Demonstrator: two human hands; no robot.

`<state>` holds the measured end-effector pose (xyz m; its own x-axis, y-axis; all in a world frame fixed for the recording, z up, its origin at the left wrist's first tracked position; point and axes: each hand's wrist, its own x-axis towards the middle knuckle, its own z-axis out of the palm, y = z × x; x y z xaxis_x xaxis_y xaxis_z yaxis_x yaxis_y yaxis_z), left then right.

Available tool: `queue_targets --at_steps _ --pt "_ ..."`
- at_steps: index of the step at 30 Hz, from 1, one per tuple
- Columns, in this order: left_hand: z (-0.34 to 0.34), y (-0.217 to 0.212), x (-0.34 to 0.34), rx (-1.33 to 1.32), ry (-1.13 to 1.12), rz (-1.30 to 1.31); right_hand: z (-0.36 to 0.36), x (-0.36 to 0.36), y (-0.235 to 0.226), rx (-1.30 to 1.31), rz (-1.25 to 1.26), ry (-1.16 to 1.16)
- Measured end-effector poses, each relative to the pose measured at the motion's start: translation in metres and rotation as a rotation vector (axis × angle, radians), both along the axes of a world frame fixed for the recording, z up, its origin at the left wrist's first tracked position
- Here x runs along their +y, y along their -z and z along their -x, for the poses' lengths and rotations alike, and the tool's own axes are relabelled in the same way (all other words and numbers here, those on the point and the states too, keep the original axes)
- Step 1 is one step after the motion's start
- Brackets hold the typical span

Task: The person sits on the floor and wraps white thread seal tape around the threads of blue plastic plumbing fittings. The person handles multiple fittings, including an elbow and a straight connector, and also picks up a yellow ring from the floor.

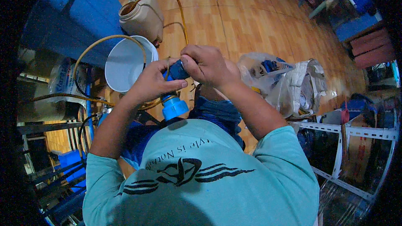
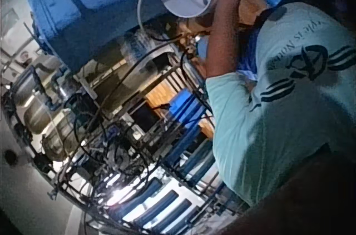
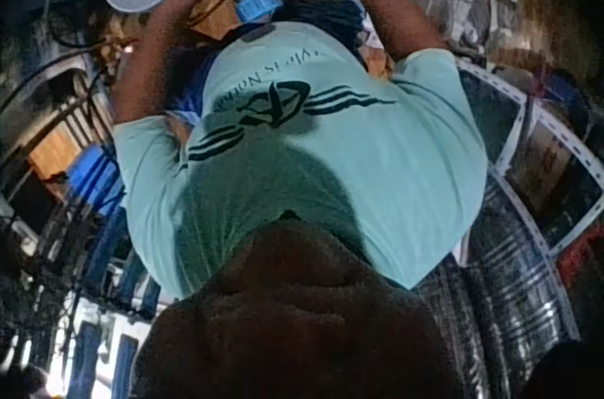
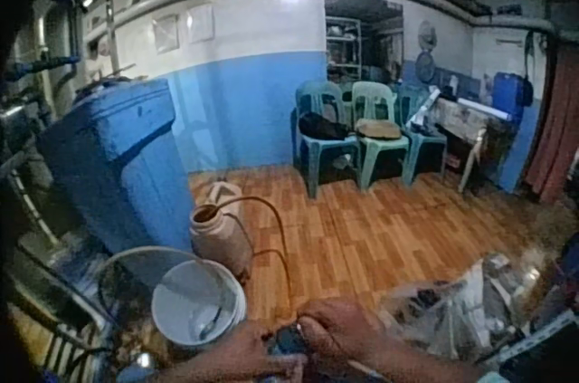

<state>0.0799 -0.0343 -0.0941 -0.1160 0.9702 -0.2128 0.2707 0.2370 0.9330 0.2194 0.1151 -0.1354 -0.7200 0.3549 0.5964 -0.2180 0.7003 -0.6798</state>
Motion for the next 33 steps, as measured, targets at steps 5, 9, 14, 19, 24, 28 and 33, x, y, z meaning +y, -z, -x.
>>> queue_targets --at_steps 5,9,14,19,24,28,33 --pt "-0.006 0.024 0.0 1.034 -0.168 -0.365 0.016 -0.009 0.028 -0.036 0.297 0.157" --pt "0.012 0.009 0.0 0.814 -0.057 0.001 0.019 -0.005 0.037 -0.15 0.325 0.156" --pt "0.061 -0.01 -0.009 0.512 -0.205 0.036 0.009 0.004 -0.001 -0.126 -0.193 -0.01" --pt "0.05 0.016 0.001 -0.109 0.338 -0.138 0.018 -0.011 -0.038 0.034 -0.38 -0.235" --pt "0.03 0.019 0.002 0.321 0.147 -0.162 0.023 -0.008 -0.009 -0.045 -0.097 -0.11" --pt "0.029 0.033 0.008 1.127 -0.065 -0.468 0.038 -0.015 0.03 -0.125 0.185 0.161" --pt "0.024 0.037 0.012 1.06 -0.139 -0.154 0.036 0.001 0.069 -0.305 0.888 -0.016"
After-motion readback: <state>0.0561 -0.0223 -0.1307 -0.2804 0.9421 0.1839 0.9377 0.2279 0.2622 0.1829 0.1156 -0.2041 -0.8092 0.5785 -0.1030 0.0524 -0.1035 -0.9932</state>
